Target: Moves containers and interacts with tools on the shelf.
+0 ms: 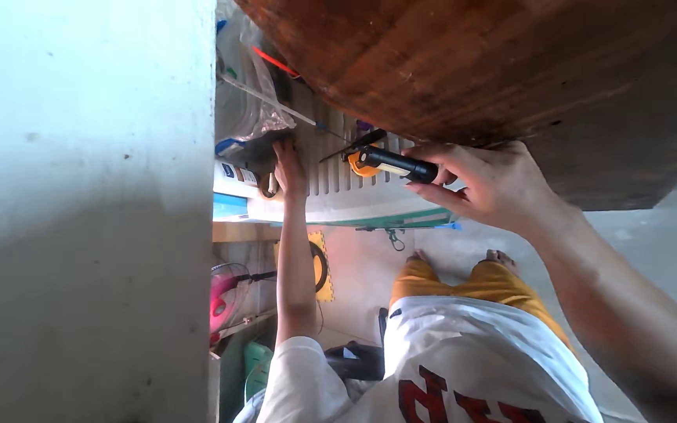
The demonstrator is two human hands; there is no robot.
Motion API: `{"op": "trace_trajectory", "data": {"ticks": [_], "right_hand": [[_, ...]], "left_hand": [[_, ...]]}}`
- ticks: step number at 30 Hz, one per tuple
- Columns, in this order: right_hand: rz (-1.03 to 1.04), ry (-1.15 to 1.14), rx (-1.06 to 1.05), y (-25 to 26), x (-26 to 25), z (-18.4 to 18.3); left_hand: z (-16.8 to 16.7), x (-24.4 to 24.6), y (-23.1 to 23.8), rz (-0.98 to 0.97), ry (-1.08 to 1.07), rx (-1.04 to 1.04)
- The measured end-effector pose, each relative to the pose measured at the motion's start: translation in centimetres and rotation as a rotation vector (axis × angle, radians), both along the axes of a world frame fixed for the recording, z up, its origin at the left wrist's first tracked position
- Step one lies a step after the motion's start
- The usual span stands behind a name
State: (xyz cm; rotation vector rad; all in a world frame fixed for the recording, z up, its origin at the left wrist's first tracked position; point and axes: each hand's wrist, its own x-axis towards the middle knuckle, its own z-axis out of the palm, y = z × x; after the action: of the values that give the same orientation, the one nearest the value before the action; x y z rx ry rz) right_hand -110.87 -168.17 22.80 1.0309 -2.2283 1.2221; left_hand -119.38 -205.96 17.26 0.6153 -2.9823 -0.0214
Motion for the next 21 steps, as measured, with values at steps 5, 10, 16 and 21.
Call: {"op": "trace_trajectory", "data": {"ticks": [5,10,16,21], "right_hand": [[-0.001,-0.004,-0.025,-0.1,-0.1,-0.3],[-0.03,-0.007,-0.011,-0.3,0.1,-0.4],[-0.039,0.019,-0.026,-0.5,0.1,-0.2],[-0.035,0.056,-0.033,-0.6,-0.2,-0.2]], "left_hand": [[0.6,-0.8,2.4,-0.172,0.171,-0.02],[-0.8,-7.2,3.1,-0.204,0.304,0.182],[9.0,-6.9,10.2,0.039,0.074,0.546],[10.8,-7.1,11.6,-0.04,0.25,0.637]]}}
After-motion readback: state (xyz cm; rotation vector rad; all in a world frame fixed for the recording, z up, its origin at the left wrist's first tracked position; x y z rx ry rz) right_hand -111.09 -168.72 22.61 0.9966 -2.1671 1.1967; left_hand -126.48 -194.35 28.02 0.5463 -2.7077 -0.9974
